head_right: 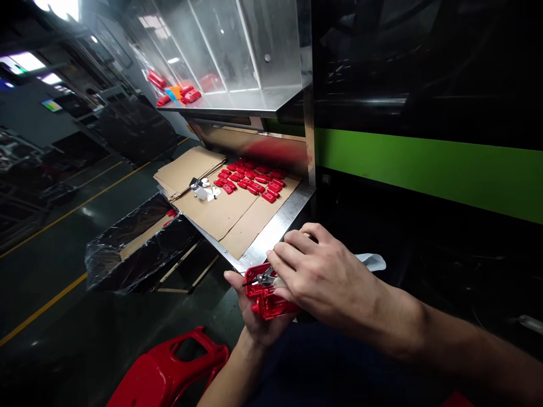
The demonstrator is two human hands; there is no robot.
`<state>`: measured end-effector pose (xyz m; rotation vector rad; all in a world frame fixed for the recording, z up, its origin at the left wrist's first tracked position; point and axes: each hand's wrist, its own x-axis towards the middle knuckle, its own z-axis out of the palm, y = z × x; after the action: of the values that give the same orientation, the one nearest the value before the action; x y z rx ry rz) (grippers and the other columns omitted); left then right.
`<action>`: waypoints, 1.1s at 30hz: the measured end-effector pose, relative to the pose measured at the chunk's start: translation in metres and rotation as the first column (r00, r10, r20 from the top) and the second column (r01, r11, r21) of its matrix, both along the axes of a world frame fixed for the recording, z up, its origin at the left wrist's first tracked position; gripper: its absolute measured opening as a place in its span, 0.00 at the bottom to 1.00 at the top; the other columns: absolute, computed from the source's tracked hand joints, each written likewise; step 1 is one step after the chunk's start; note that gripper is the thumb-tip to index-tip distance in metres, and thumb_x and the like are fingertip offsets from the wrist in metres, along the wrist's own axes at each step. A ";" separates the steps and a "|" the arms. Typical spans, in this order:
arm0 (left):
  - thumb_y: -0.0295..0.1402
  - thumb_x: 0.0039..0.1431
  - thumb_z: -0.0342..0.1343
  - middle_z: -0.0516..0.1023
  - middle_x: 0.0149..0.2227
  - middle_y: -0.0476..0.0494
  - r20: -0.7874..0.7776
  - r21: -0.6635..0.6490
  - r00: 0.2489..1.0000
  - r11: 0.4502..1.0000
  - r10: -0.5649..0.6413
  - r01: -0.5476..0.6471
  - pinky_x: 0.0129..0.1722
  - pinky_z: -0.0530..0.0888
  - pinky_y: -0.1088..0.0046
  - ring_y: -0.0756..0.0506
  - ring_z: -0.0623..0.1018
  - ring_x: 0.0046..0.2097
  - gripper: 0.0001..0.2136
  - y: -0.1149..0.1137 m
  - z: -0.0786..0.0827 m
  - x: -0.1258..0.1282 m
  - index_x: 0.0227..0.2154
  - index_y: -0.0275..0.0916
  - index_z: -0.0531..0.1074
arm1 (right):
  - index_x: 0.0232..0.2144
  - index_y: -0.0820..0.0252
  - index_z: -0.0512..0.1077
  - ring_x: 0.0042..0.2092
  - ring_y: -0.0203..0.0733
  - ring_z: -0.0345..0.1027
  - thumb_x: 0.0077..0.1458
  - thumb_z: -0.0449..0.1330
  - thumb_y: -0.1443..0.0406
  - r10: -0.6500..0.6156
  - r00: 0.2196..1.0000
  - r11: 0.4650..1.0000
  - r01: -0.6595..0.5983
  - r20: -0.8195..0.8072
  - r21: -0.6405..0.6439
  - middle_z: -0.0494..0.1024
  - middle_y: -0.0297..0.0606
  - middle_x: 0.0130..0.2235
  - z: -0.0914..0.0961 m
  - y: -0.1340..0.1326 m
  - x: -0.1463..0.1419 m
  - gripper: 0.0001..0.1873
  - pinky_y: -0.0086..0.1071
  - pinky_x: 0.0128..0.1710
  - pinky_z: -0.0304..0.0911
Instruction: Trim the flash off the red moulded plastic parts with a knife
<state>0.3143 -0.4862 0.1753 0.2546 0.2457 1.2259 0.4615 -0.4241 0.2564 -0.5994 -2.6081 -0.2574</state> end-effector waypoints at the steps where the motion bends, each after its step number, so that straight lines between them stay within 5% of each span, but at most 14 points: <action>1: 0.68 0.50 0.48 0.79 0.47 0.37 0.006 0.002 1.000 1.000 -0.001 0.001 0.61 0.63 0.43 0.28 0.74 0.55 0.40 0.000 0.000 0.000 0.47 0.36 0.76 | 0.49 0.65 0.72 0.47 0.48 0.67 0.65 0.56 0.58 -0.001 1.000 1.000 0.001 0.001 -0.003 0.78 0.41 0.45 0.000 0.000 0.000 0.18 0.47 0.47 0.59; 18: 0.68 0.49 0.50 0.78 0.47 0.37 -0.020 0.026 1.000 1.000 -0.011 0.012 0.60 0.66 0.46 0.30 0.74 0.54 0.39 0.002 -0.005 0.001 0.48 0.37 0.75 | 0.50 0.65 0.72 0.47 0.48 0.67 0.65 0.55 0.57 -0.011 1.000 0.999 0.010 -0.019 -0.053 0.77 0.41 0.45 -0.005 0.000 0.003 0.19 0.45 0.47 0.58; 24: 0.67 0.48 0.53 0.78 0.45 0.37 0.004 -0.063 1.000 0.998 0.005 -0.004 0.60 0.66 0.48 0.33 0.77 0.49 0.39 0.001 0.000 0.001 0.47 0.35 0.75 | 0.49 0.64 0.72 0.47 0.48 0.66 0.66 0.54 0.57 -0.027 1.000 0.998 0.027 0.006 -0.054 0.77 0.41 0.45 -0.006 -0.003 0.003 0.18 0.45 0.47 0.58; 33: 0.69 0.44 0.53 0.78 0.42 0.38 -0.038 -0.076 0.996 0.994 -0.081 0.078 0.62 0.61 0.47 0.28 0.71 0.57 0.42 -0.001 -0.007 0.001 0.46 0.34 0.75 | 0.45 0.66 0.74 0.45 0.49 0.66 0.64 0.56 0.60 -0.043 0.998 0.998 0.046 0.054 -0.042 0.76 0.40 0.41 -0.008 -0.001 -0.001 0.15 0.46 0.45 0.55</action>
<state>0.3150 -0.4873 0.1688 0.2232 0.3129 1.1311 0.4606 -0.4255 0.2480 -0.6750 -2.6594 -0.2352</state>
